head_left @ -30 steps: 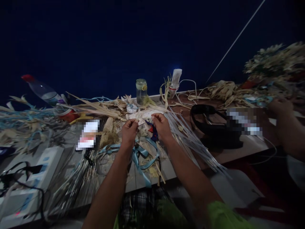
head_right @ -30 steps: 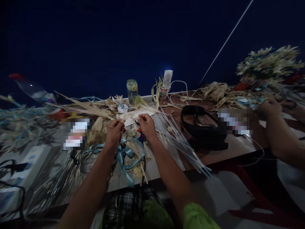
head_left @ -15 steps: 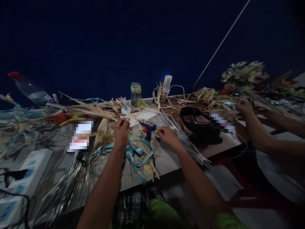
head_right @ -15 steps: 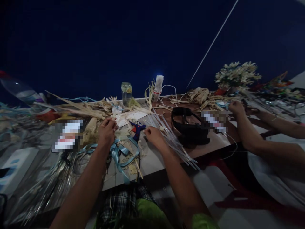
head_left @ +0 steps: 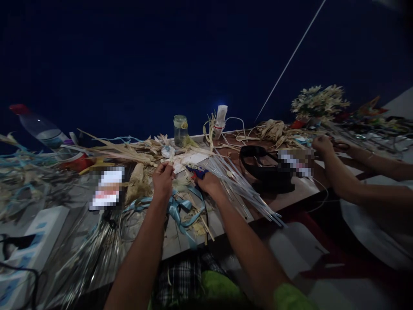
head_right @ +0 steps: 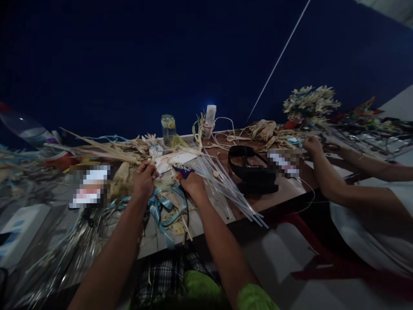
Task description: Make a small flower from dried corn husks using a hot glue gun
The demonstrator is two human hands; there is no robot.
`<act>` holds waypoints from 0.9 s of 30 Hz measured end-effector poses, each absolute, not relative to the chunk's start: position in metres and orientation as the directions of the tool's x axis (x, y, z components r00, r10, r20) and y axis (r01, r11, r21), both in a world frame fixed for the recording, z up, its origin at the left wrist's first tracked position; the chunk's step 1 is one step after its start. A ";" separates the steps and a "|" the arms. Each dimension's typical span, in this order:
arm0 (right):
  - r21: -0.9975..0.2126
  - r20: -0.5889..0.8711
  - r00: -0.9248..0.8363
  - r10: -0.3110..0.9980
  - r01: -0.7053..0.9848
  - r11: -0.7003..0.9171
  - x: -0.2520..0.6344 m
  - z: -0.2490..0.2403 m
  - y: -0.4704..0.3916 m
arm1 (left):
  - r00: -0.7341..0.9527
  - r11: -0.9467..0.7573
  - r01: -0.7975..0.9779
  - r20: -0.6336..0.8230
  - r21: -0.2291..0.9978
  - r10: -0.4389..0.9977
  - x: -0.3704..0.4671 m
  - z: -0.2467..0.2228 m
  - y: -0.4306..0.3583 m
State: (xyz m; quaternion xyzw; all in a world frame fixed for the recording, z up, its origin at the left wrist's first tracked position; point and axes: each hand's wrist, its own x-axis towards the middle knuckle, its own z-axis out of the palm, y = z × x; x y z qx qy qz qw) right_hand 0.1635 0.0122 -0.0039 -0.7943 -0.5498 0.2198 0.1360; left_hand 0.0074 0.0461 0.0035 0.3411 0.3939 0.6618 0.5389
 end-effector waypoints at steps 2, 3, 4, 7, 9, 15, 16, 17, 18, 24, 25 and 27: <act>-0.601 -0.180 0.357 0.916 0.698 -0.390 0.164 -0.003 0.010 | -0.181 -0.105 -0.445 0.025 0.889 0.983 0.008 0.005 0.045; -0.703 -0.178 0.389 0.904 0.592 -0.394 0.164 -0.002 0.008 | -0.181 -0.104 -0.445 0.025 0.890 0.983 0.008 0.005 0.045; -0.812 -0.195 0.408 0.892 0.444 -0.380 0.165 0.000 0.006 | -0.181 -0.102 -0.444 0.023 0.890 0.983 0.008 0.006 0.045; -0.945 -0.319 0.268 0.909 -0.156 -0.286 0.167 0.008 0.002 | -0.188 -0.094 -0.438 0.011 0.894 0.982 0.008 0.007 0.044; -0.856 -0.318 0.061 0.946 -0.448 -0.259 0.171 0.014 0.001 | -0.188 -0.083 -0.426 0.001 0.901 0.982 0.008 0.008 0.044; -0.726 -0.144 -0.227 0.963 -0.637 -0.259 0.179 0.026 0.009 | -0.187 -0.058 -0.419 -0.024 0.906 0.982 0.009 0.012 0.041; -0.736 -0.113 -0.224 0.968 -0.636 -0.234 0.179 0.027 0.012 | -0.191 -0.057 -0.423 -0.027 0.904 0.981 0.009 0.013 0.041; -0.749 -0.084 -0.225 0.971 -0.629 -0.210 0.178 0.028 0.015 | -0.194 -0.059 -0.426 -0.028 0.903 0.981 0.009 0.013 0.040; -0.763 -0.057 -0.237 0.970 -0.616 -0.195 0.178 0.029 0.018 | -0.196 -0.063 -0.429 -0.025 0.901 0.980 0.009 0.013 0.040; -0.885 -0.111 -0.236 0.965 -0.418 -0.204 0.170 0.018 0.035 | -0.215 -0.054 -0.388 -0.034 0.920 0.976 0.006 0.006 0.042; -0.912 -0.148 -0.149 0.978 -0.361 -0.193 0.169 0.014 0.037 | -0.217 -0.053 -0.377 -0.033 0.925 0.976 0.006 0.006 0.043; -0.943 -0.189 0.017 0.982 -0.282 -0.176 0.168 0.006 0.039 | -0.216 -0.058 -0.371 -0.025 0.927 0.976 0.005 0.006 0.043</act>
